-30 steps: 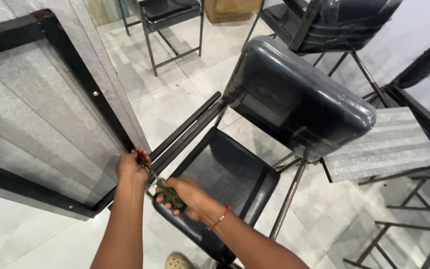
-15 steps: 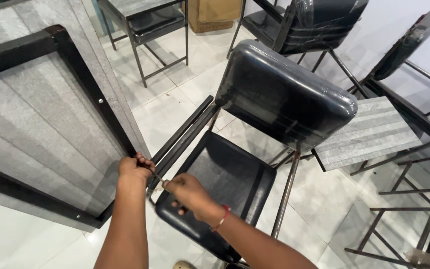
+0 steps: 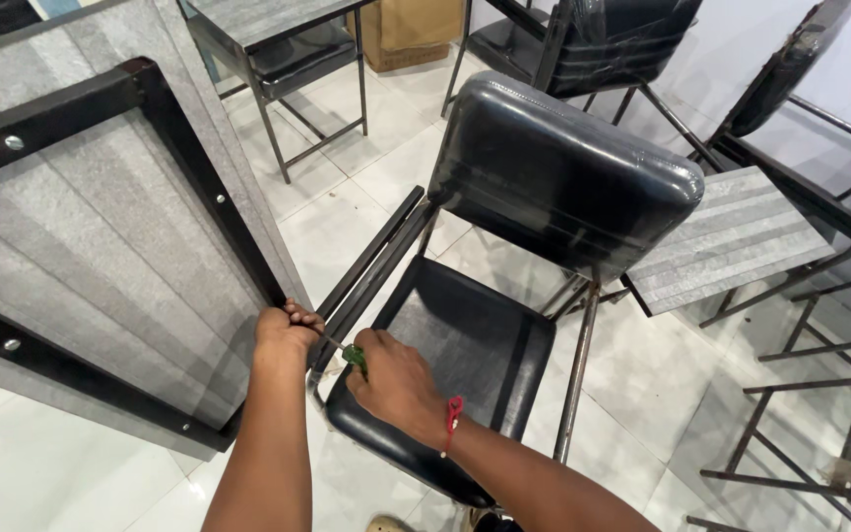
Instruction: The person uses a screwdriver to tighten screws on a rectangular tabletop, securing it to a metal frame. They then flip the tabletop over and continue tightening screws on the underside to complete the assembly.
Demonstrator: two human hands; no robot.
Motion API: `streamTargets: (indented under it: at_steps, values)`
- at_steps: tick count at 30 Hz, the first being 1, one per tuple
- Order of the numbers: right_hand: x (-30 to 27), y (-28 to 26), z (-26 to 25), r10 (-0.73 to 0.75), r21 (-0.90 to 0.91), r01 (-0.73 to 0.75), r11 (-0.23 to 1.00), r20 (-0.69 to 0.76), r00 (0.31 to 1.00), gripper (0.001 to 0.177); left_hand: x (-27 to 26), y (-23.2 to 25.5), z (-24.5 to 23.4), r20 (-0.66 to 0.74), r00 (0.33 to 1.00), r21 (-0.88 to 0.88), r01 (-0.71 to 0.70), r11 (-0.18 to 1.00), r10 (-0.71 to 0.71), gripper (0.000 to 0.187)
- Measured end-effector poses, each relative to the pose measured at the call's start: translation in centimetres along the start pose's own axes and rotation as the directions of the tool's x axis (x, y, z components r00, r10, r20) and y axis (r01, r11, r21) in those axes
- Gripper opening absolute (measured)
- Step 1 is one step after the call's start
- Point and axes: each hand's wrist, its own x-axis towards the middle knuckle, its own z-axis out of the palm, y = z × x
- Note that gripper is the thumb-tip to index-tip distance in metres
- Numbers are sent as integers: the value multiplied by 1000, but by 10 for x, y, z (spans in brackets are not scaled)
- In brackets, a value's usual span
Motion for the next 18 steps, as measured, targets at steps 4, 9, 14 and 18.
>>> streamTargets:
  at_steps: [4,9,14,18]
  values:
    - [6,-4,2,380,393,-440,807,226,897,23,3,-1,2,24,1000,0,17,1000,-17,29]
    - [25,4,-1,439,555,-825,111,717,541,19,8,0,-2,73,997,31,3,1000,-5,30]
    - [32,1,-8,440,551,-780,297,646,624,19,19,0,-5,121,992,-3,49,999,-48,28]
    - [30,-5,-10,485,376,-673,636,484,729,20,25,-1,-3,100,994,-16,52,999,-50,32]
